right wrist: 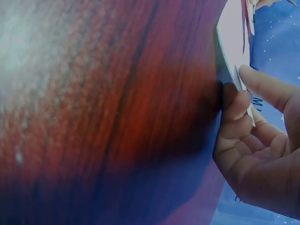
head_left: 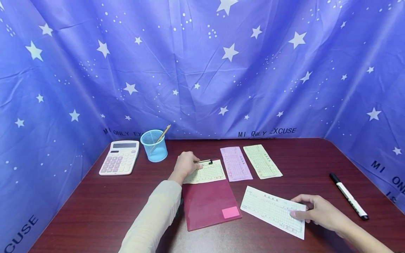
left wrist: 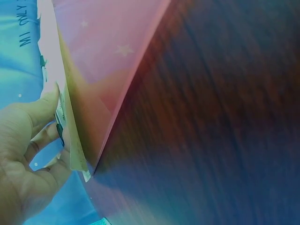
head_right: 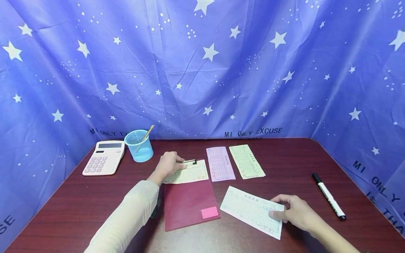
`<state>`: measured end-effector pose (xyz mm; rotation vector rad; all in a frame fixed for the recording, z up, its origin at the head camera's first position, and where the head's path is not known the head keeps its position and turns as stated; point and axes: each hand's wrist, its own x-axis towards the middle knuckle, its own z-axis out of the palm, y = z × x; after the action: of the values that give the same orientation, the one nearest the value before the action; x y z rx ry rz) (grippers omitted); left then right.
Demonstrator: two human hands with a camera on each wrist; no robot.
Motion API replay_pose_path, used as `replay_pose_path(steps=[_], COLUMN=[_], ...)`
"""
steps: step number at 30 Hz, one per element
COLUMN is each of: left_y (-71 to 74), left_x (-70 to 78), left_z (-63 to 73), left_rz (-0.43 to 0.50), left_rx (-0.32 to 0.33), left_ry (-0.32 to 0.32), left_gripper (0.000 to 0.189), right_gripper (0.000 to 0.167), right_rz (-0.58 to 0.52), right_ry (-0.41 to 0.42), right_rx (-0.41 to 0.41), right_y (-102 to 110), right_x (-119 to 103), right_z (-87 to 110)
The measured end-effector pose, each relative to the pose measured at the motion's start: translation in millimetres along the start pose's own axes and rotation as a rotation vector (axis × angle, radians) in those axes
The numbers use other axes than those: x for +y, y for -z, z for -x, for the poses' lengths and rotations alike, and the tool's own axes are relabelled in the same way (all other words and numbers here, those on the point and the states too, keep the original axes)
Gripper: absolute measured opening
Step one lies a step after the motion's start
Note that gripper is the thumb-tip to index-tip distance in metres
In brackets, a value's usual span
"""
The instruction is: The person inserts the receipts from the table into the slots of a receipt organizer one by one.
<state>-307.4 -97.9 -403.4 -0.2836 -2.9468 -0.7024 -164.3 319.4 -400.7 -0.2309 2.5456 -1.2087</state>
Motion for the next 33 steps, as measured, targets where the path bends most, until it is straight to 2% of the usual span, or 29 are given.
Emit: replay_pose_path(steps=[5,13,17,19,22,25,28,33], left_y=[0.0,0.2,0.8,1.1,1.4,1.2,1.2,1.2], left_x=[0.0,1.1,1.2,1.0,0.6,0.3,-0.2,-0.4], left_z=[-0.2,0.1,-0.6,-0.7,-0.5,-0.4,-0.3,-0.3], left_rz=[-0.008,0.000,-0.006,-0.006,0.003,0.004,0.001,0.013], left_rx=[0.000,-0.014,-0.008,-0.003,-0.002,-0.006,-0.005,-0.014], left_ry=[-0.006,0.003,-0.001,-0.003,-0.002,-0.002,0.004,0.007], left_gripper=[0.024,0.025,0.025,0.024,0.024,0.024,0.024,0.024], right_gripper=[0.040,0.027,0.021,0.024,0.035,0.034,0.035,0.028], right_rz=[0.002,0.017,0.021,0.034,0.063,0.093,0.100,0.059], right_ry=[-0.012,-0.023,0.070,0.114,0.163,0.203,0.223,0.233], right_rx=[-0.003,0.067,0.067,0.078,0.136,0.200,0.231,0.215], right_y=[1,4,6,7,7,10,12,10], right_x=[0,-1,-1,-3,-9,-19,-33,-58], right_z=[-1.3,-1.8,-1.1,-1.9,-3.8,-6.4,-10.7,-21.5])
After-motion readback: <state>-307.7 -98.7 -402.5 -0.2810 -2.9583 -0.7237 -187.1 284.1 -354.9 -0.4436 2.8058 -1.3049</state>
